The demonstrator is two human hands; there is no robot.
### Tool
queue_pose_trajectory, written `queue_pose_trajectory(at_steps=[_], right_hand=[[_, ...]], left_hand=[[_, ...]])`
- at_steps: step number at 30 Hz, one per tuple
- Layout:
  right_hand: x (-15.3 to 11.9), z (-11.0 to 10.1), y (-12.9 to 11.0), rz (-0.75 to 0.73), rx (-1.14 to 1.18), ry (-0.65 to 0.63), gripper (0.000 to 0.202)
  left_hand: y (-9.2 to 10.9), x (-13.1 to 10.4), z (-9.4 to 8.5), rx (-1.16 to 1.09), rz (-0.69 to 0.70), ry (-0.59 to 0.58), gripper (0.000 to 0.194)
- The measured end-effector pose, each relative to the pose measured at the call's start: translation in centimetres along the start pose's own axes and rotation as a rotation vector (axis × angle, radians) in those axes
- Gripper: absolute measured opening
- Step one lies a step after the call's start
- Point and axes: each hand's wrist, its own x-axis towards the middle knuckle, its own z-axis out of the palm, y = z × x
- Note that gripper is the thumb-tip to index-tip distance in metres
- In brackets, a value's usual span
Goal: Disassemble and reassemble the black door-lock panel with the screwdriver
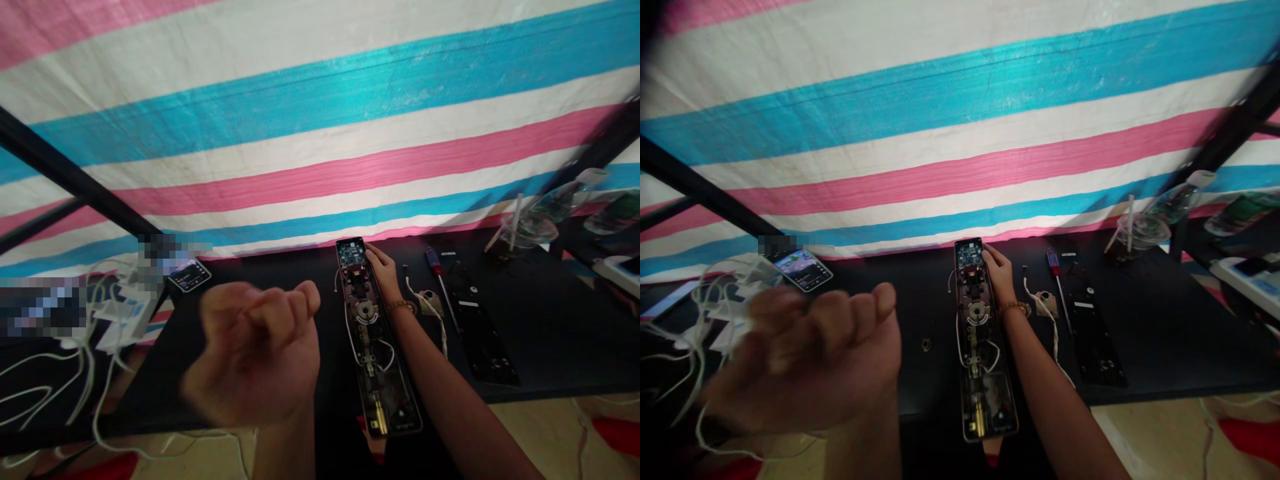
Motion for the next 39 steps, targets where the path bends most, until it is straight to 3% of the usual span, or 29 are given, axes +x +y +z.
queue_pose_trajectory(at_steps=[2,5,7,9,13,26,33,39], right_hand=[[0.0,0.1,0.0,-0.011,-0.006,0.005,0.055],[0.0,0.2,0.0,-0.012,0.006,0.006,0.056],[-0.1,0.2,0.0,-0.007,0.036,-0.011,0.055],[-0.1,0.2,0.0,-0.006,0.066,-0.033,0.055],[-0.1,0.2,0.0,-0.003,0.082,-0.049,0.053],[-0.5,0.3,-0.4,-0.037,0.073,-0.03,0.051],[-0.1,0.4,0.3,-0.017,0.009,-0.021,0.05],[0.5,0.1,1.0,0.017,0.004,0.002,0.051]], left_hand=[[-5.3,1.3,0.2,0.187,0.044,-0.07,0.017],[-13.1,2.2,-1.7,0.637,-0.119,-0.12,0.021],[-16.8,2.0,-3.2,0.695,-0.213,-0.165,0.032],[-18.8,1.5,-4.1,0.631,-0.305,-0.21,0.039],[-19.6,0.6,-4.3,0.472,-0.445,-0.21,0.054],[-19.0,0.0,-5.1,0.375,-0.492,-0.3,0.08],[-19.9,0.3,-5.5,0.525,-0.394,-0.179,0.04],[-20.1,0.4,-5.5,0.565,-0.441,-0.154,0.031]])
